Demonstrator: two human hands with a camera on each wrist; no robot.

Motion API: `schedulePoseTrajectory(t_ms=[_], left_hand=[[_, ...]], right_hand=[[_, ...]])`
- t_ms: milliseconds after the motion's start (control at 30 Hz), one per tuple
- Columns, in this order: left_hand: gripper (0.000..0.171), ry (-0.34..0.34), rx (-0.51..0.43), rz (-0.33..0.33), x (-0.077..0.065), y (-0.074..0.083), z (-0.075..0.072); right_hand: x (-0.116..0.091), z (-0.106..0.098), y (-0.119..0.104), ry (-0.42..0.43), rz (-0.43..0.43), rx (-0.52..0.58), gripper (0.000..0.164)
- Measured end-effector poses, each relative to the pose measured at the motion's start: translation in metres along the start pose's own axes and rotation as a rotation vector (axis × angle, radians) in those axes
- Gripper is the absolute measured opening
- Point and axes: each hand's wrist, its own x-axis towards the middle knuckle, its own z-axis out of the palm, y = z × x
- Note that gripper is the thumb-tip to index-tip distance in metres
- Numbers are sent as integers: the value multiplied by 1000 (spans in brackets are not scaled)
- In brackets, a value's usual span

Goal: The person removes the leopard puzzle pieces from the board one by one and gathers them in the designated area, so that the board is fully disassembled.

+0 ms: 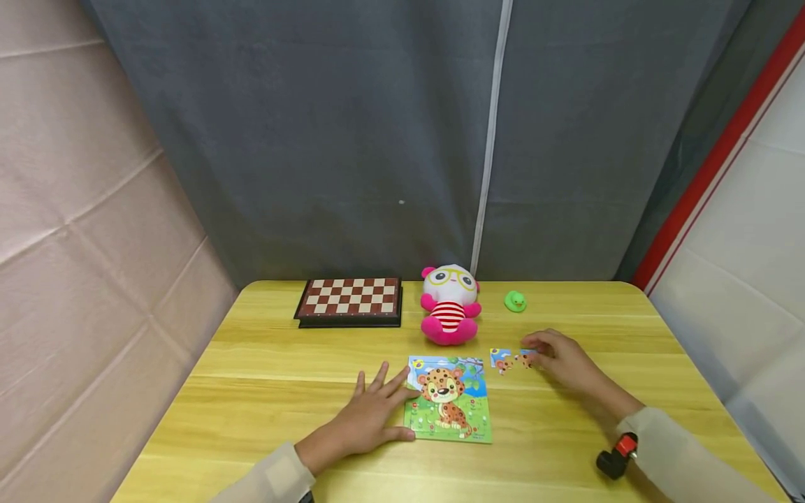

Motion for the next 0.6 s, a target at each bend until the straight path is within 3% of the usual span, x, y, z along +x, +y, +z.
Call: schedulePoseTrajectory(t_ms=[600], left_hand=[[72, -2, -7, -2, -1, 2, -3]], right_hand=[[6, 25, -29, -58, -68, 69, 23]])
